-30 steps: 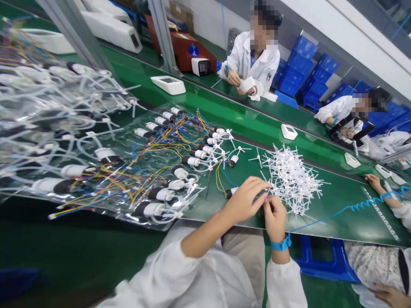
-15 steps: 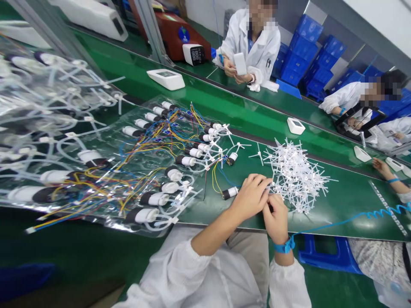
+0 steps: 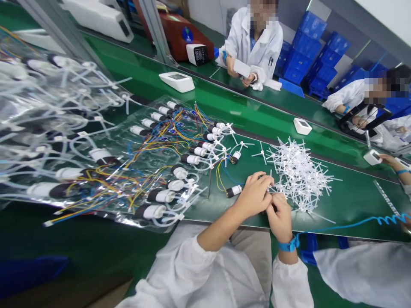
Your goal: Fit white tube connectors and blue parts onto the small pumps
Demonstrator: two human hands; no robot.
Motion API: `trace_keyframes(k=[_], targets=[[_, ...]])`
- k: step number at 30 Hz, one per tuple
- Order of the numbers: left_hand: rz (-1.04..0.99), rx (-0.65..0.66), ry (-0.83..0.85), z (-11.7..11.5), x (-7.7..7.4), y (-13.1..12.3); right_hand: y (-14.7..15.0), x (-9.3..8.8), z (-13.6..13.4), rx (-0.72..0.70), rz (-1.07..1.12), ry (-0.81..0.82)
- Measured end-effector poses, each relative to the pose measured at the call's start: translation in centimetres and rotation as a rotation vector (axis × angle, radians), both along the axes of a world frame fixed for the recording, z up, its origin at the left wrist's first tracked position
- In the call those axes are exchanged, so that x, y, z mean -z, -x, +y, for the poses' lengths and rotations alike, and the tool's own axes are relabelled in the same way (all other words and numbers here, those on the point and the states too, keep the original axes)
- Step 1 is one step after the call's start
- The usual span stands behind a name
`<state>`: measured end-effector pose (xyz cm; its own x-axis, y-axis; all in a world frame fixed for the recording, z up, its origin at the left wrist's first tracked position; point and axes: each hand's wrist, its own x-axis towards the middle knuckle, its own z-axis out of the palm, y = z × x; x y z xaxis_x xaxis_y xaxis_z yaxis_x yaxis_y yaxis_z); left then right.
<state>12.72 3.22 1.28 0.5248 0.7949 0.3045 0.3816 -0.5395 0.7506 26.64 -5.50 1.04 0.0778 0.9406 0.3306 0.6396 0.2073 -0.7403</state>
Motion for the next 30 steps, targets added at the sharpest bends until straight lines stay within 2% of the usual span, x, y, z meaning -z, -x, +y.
trace_keyframes(k=[5,13,22,26,30], targets=[[-0.135,-0.066,-0.008,-0.2,0.0,0.1,0.4,0.0,0.0,0.050,0.006,-0.016],[-0.313,-0.168,-0.119,0.2,0.6,0.1,0.1,-0.2,0.0,0.038,0.122,-0.037],[-0.494,-0.212,-0.039,0.6,0.8,0.7,-0.7,1.9,-0.4,0.139,0.227,-0.016],[-0.489,-0.225,-0.005,0.5,0.6,0.8,-0.9,2.4,-0.3,0.148,0.242,-0.010],[-0.391,-0.154,0.030,0.1,0.2,0.9,-1.0,2.5,-0.2,0.160,0.251,-0.019]])
